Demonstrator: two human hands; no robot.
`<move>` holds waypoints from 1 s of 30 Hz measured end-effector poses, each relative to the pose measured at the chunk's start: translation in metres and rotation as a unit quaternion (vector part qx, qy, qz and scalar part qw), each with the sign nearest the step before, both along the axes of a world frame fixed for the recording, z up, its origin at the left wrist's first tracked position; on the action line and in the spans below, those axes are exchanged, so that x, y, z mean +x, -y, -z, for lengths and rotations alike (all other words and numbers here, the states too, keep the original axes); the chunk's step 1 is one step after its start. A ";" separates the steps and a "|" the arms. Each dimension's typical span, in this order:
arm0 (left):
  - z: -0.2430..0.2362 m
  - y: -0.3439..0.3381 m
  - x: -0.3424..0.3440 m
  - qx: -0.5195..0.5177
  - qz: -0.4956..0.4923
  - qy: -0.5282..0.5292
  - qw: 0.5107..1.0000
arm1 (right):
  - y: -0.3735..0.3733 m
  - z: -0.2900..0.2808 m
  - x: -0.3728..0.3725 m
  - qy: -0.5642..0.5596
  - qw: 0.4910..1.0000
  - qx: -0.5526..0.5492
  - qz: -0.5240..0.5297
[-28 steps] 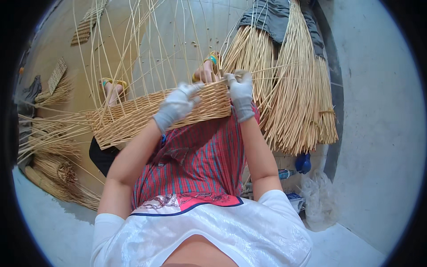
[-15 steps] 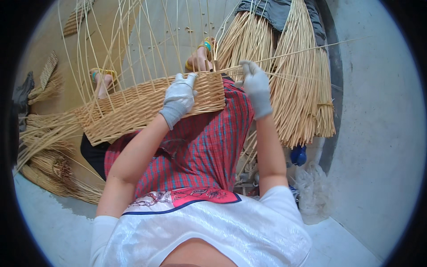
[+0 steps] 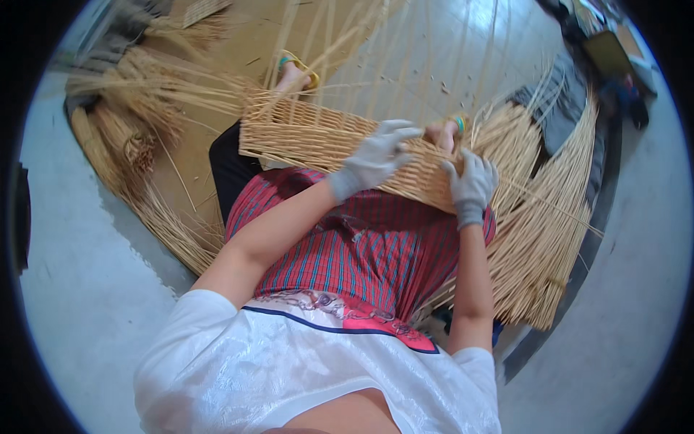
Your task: Weaving a large wicker basket using long reeds.
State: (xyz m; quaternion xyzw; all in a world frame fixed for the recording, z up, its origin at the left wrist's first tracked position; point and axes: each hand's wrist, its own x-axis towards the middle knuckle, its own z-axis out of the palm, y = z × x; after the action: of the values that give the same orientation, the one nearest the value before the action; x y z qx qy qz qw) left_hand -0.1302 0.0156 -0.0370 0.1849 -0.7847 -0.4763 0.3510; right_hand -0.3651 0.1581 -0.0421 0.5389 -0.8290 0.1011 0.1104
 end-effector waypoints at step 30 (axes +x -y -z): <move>-0.016 0.158 0.281 0.010 -0.123 0.490 0.863 | 0.357 0.070 0.305 0.820 0.531 -0.186 0.103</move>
State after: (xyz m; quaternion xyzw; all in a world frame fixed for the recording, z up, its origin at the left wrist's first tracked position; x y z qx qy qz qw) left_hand 0.1509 -0.1428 -0.0210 0.4931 -0.8216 -0.2850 -0.0244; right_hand -0.0606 -0.1989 -0.1126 0.0972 -0.5680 0.6386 -0.5101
